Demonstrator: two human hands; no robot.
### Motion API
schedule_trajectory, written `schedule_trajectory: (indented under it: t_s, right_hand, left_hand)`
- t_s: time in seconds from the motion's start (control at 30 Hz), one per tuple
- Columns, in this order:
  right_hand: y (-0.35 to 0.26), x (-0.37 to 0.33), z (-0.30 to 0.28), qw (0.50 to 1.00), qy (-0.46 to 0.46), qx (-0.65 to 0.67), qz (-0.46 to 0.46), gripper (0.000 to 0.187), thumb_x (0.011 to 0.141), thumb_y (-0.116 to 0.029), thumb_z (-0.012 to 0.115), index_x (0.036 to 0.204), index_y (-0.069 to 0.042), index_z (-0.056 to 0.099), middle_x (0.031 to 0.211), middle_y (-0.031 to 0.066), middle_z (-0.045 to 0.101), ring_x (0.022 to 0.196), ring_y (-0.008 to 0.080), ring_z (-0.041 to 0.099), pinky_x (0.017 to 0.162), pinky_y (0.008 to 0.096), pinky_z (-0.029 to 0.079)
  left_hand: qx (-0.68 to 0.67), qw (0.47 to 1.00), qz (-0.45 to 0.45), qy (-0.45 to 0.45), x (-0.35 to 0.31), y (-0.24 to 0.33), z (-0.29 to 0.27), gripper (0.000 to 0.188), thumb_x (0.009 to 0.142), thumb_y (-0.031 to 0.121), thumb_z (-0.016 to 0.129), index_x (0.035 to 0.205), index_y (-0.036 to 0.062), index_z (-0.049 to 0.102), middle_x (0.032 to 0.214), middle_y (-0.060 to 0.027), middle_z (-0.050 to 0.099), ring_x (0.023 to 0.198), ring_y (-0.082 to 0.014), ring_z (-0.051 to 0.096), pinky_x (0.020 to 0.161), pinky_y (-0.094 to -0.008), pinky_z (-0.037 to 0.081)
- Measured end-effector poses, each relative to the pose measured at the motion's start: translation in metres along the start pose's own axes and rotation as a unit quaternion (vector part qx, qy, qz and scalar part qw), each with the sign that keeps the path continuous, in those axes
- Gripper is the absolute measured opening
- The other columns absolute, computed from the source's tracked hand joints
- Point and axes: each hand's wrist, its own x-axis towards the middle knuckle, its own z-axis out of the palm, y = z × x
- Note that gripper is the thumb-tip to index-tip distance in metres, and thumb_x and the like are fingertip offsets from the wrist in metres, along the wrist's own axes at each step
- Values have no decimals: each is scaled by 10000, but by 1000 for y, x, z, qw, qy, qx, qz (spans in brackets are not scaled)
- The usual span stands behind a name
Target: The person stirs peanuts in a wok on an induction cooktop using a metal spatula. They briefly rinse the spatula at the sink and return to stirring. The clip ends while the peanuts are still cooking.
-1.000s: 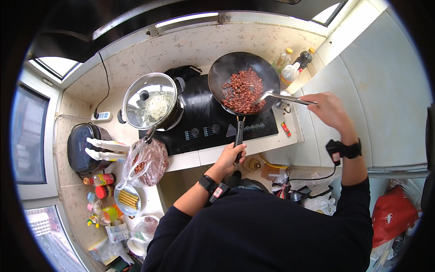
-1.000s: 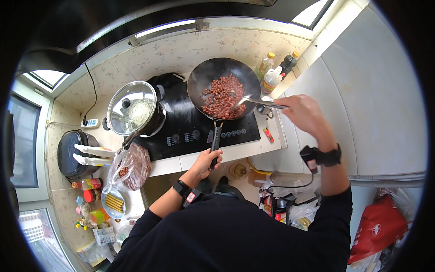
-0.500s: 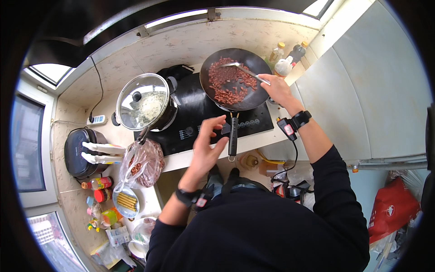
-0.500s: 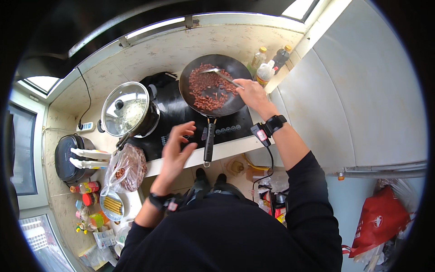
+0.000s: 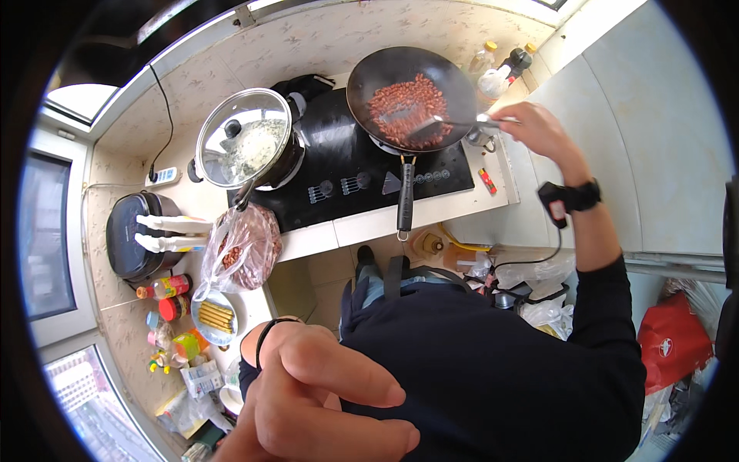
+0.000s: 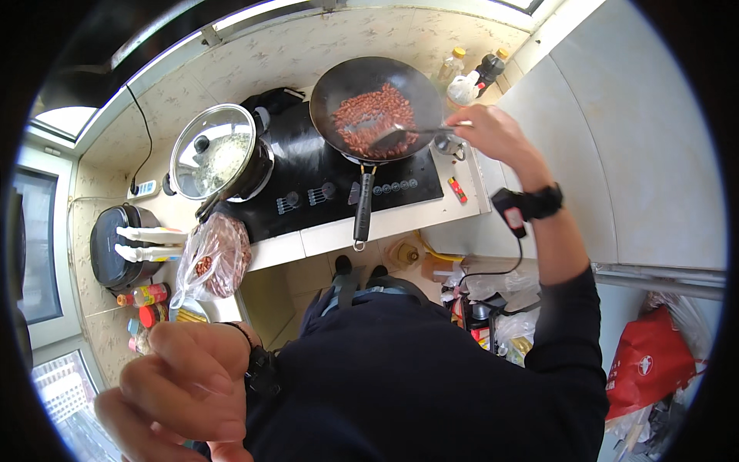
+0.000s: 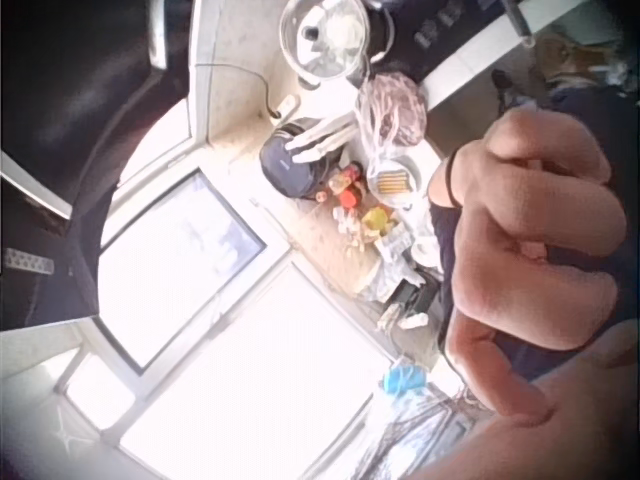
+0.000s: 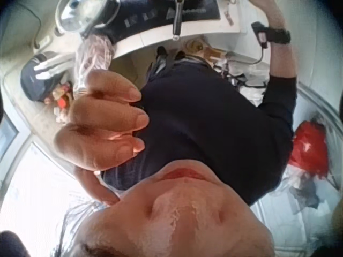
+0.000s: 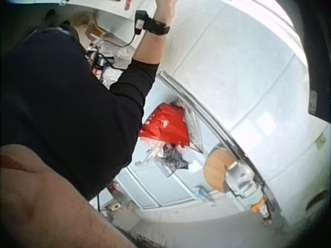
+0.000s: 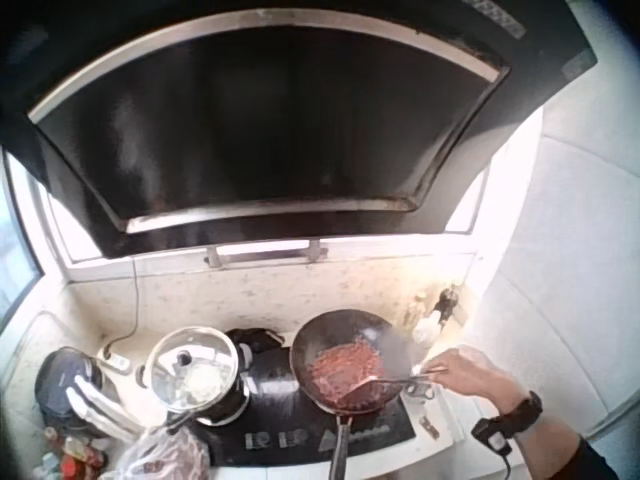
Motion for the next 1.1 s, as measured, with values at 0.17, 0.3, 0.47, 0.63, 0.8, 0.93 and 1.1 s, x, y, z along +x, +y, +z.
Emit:
schedule_trajectory:
  t_s: [0.17,0.3,0.47,0.63,0.8,0.93,1.1]
  right_hand:
    - [8,63,83,992,104,69,25,305,937,-238,680,1200,-97,741,1079,187,750,1019,359,705,898,426,537]
    - [3,69,96,993,66,93,-26,314,937,-196,673,1234,-110,727,1138,171,745,1037,353,703,917,417,533]
    - [-6,14,22,993,6,-47,-109,326,894,-106,676,1214,-109,740,1101,171,749,1015,323,705,901,403,530]
    - [-20,-27,-50,993,-32,-115,10,291,879,-82,690,1162,-88,759,1083,155,751,993,324,698,901,392,529]
    - [-14,1,-3,992,26,-108,-55,201,921,-191,692,1091,-124,775,979,125,756,966,333,687,910,419,522]
    - [7,44,49,989,123,-76,-1,240,962,-231,651,1164,-163,761,1017,127,766,996,339,709,876,448,546]
    - [9,57,90,980,187,-72,13,272,991,-251,625,1236,-185,723,998,144,763,909,350,728,830,450,563]
  left_hand:
    - [-10,999,16,-31,11,-2,-13,704,930,-70,646,1459,378,520,1211,54,506,969,-201,610,763,-450,459]
    - [-2,997,81,-19,1,-14,-7,710,923,-97,624,1464,349,511,1236,56,507,983,-193,612,804,-472,480]
    - [151,984,25,96,-19,5,12,600,895,-9,690,1373,314,526,1183,55,505,959,-203,588,814,-458,470]
    - [291,955,8,56,-44,-42,-12,249,806,101,743,1040,160,680,924,-44,574,837,-219,576,742,-388,478]
    - [134,839,-521,82,-107,-167,-21,337,916,19,660,1247,-3,601,1035,-80,608,915,-152,579,819,-307,505]
    - [-77,646,-744,153,-198,-235,19,570,1018,314,657,1452,7,450,1168,-72,621,1056,-174,613,861,-358,538]
    - [-396,544,-686,278,-247,-269,51,305,1023,297,640,1194,51,585,881,-42,636,669,-142,607,585,-262,511]
